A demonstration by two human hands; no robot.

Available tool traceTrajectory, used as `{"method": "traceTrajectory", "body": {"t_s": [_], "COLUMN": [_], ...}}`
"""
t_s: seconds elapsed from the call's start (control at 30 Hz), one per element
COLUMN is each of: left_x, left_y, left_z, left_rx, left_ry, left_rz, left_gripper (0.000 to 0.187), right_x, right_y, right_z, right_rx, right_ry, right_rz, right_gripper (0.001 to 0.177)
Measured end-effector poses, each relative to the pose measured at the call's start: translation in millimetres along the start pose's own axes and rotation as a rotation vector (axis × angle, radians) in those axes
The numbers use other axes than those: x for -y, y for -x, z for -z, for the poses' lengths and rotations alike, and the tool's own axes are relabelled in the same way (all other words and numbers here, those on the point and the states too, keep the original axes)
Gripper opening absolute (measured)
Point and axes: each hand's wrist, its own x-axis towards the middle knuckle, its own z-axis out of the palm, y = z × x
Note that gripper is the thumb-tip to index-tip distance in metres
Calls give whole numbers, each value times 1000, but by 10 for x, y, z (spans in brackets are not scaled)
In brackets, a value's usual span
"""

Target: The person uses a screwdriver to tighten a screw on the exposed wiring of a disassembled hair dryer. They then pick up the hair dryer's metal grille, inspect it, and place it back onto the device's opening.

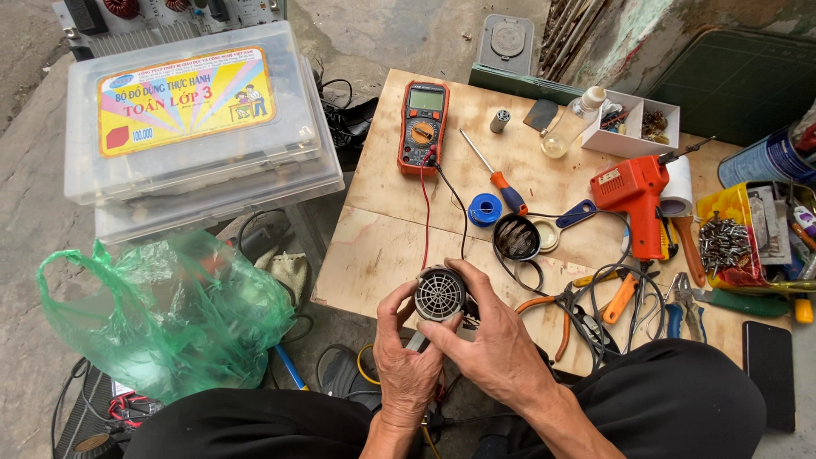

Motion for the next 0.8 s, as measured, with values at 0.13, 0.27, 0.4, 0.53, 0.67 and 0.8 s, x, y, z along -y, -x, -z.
{"method": "traceTrajectory", "body": {"t_s": [0.13,0.27,0.4,0.53,0.67,0.8], "left_x": [20,15,16,119,167,257], "left_y": [4,-5,-14,96,194,211], "left_z": [-7,0,-12,-92,-127,-190], "left_rx": [16,22,-5,-39,-80,-71], "left_ry": [16,1,2,51,-103,-165], "left_rz": [9,38,-59,-58,138,-80], "left_gripper": [68,70,68,69,93,89], "right_x": [-10,3,39,-68,-73,-115], "right_y": [22,47,63,67,75,46], "right_z": [22,20,23,-128,-147,-114], "right_rx": [-19,-2,-28,-149,-137,-128], "right_ry": [-144,-164,-88,-27,19,2], "right_rz": [15,24,-10,71,145,144], "right_gripper": [82,82,80,78,82,90]}}
